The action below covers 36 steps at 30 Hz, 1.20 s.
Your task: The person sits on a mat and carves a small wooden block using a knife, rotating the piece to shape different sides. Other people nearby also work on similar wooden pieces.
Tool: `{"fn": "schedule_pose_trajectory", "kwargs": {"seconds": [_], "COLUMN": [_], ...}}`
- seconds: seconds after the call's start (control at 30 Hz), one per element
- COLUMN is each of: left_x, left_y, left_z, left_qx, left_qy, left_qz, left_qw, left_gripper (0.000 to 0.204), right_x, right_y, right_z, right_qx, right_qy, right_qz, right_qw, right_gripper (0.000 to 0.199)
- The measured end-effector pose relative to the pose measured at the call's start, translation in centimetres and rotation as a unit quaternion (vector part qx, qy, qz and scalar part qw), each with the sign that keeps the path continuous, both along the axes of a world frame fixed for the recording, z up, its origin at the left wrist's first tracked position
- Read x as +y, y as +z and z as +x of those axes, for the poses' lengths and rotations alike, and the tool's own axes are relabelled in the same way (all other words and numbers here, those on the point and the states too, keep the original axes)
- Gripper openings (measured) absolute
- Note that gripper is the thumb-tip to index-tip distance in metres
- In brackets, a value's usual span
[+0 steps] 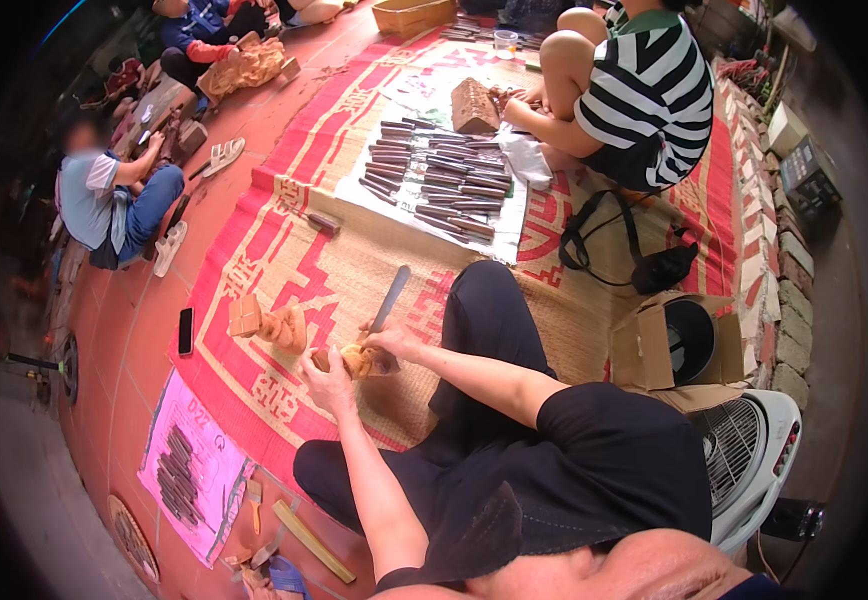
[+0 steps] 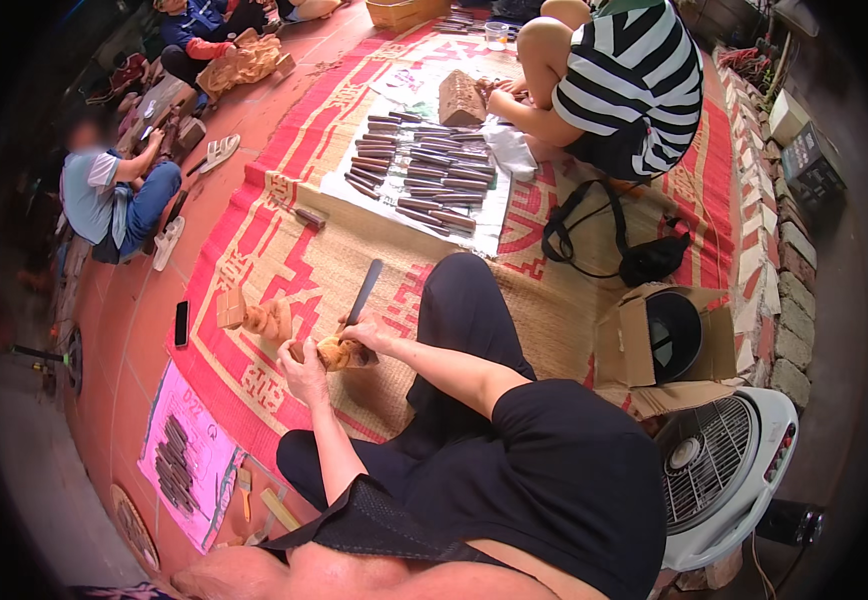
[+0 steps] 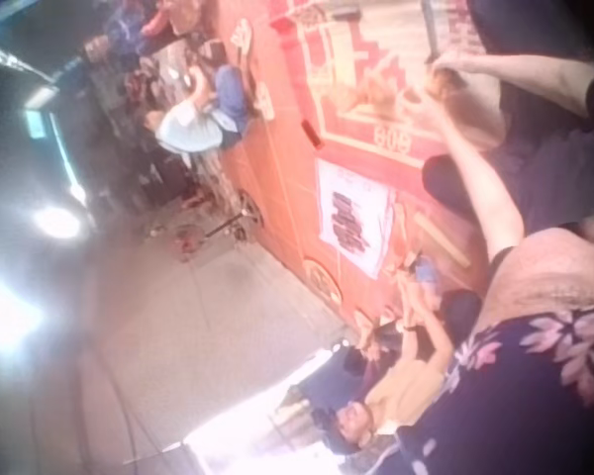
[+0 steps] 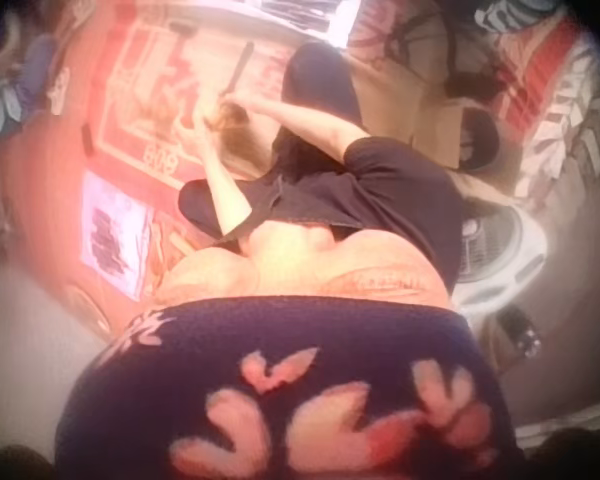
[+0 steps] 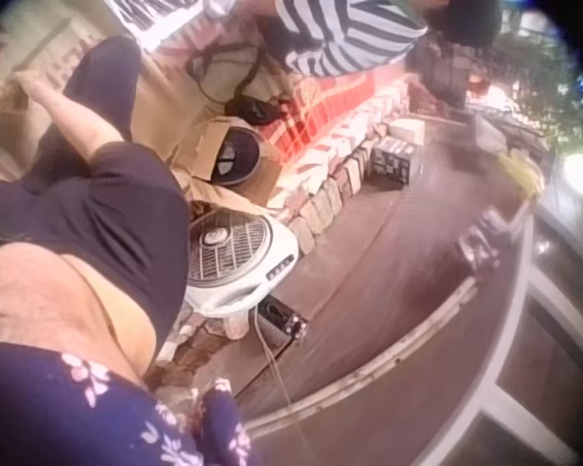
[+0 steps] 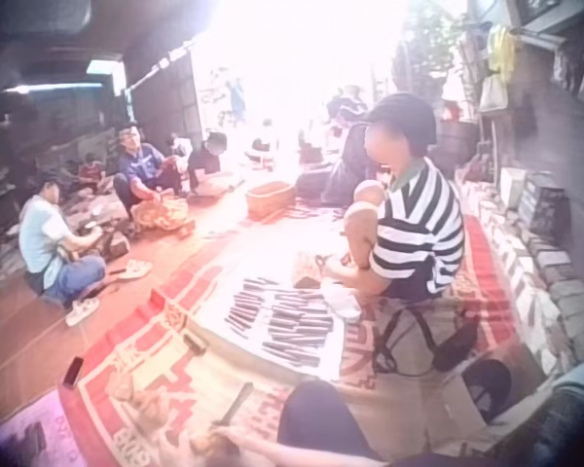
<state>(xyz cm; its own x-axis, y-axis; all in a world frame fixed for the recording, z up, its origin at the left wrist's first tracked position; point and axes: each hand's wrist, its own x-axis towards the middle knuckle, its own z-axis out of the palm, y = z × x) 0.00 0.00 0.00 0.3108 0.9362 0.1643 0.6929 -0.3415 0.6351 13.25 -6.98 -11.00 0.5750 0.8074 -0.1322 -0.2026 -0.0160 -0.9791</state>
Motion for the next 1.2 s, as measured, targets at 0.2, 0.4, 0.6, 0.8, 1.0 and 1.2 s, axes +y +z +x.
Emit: {"fn": "schedule_pose_trajectory", "kwargs": {"seconds": [0.2,0.4,0.6,0.8,1.0,1.2], "left_x": [-0.6,-0.1,-0.2,0.2,-0.3,-0.2], "left_y": [-0.2,0.2,-0.1,-0.5,-0.2,0.1], "left_z": [0.5,-0.1,0.6,0.1,0.8,0.6], "left_qx": [-0.007,-0.022,-0.004,-0.004,0.003,-0.005], "left_qy": [-0.006,-0.006,-0.005,-0.002,-0.002,0.001], "left_qz": [0.001,-0.008,-0.003,-0.002,0.01,-0.011], "left_qw": [1.0,1.0,1.0,1.0,1.0,1.0], "left_gripper": [0.043,0.043,0.044,0.044,0.043,0.042], "right_x": [-1.0,-0.4,-0.7,-0.6,-1.0,-1.3], "right_y": [0.3,1.0,1.5,1.0,1.9,2.3], "right_z": [0.1,0.2,-0.4,-0.1,-0.7,0.3], "right_qx": [0.001,-0.023,-0.08,-0.013,-0.061,0.005], "right_qy": [-0.046,-0.022,-0.061,-0.054,-0.069,-0.043], "right_qz": [-0.054,-0.014,-0.055,-0.008,-0.042,-0.051], "right_qw": [0.997,0.999,0.993,0.998,0.995,0.998], "right_gripper": [0.037,0.038,0.036,0.028,0.03,0.051]}}
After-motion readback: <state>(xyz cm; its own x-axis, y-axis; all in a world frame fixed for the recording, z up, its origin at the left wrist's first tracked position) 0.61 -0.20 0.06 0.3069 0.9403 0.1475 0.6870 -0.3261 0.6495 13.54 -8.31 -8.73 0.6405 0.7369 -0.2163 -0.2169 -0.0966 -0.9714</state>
